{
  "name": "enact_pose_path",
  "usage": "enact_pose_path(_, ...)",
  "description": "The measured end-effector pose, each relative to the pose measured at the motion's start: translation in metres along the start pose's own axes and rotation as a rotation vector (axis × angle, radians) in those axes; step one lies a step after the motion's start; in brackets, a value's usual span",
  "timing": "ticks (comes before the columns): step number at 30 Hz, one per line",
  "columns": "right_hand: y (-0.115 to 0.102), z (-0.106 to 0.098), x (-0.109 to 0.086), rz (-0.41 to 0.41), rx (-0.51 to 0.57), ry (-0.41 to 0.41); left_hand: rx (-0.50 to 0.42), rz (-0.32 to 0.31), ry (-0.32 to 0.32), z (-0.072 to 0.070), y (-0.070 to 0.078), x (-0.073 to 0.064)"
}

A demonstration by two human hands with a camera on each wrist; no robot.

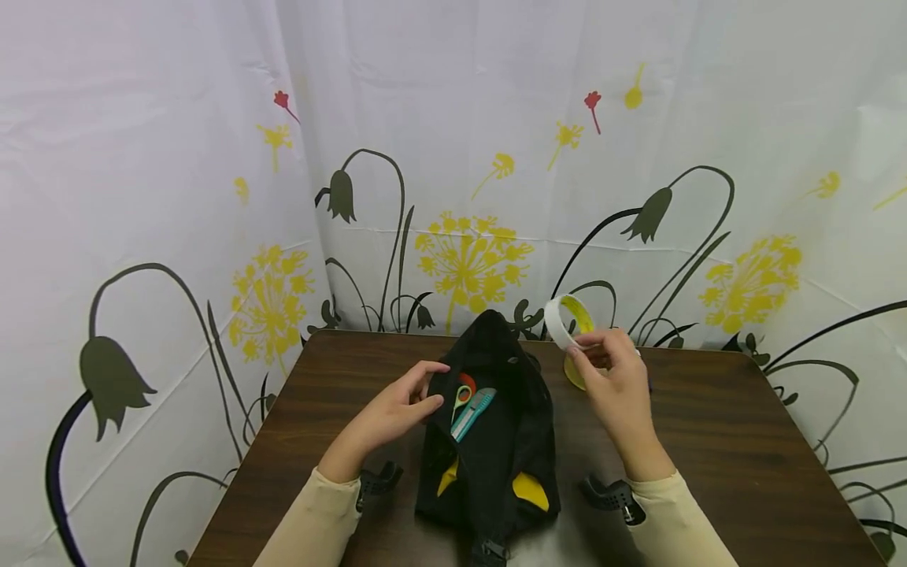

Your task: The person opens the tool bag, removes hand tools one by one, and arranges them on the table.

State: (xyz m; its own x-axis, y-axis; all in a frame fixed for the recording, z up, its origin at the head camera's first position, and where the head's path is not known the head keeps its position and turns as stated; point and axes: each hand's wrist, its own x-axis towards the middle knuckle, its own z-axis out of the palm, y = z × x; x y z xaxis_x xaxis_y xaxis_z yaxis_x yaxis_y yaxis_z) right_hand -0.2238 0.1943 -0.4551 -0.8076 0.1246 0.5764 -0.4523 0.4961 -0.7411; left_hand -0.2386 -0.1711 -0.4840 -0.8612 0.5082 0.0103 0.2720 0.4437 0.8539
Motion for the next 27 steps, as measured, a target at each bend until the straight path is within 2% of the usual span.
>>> enact_pose_path(3,0.027,-0.014,-0.008,-0.082,-0.054,0.131,-0.003,0.011,-0.004,0.002,0.000,0.001)
enact_pose_path(6,0.055,-0.031,-0.015,-0.108,-0.094,0.223,-0.004,0.013,-0.001,0.002,-0.001,0.002)
enact_pose_path(14,0.123,-0.080,-0.024,-0.031,-0.287,0.320,0.001,-0.010,-0.001,-0.001,0.000,-0.001)
enact_pose_path(20,0.163,-0.107,-0.026,0.088,-0.417,0.327,0.004,-0.008,0.007,0.000,-0.001,-0.002)
enact_pose_path(27,0.187,-0.116,-0.033,0.211,-0.480,0.225,0.007,-0.012,0.008,0.000,-0.001,-0.002)
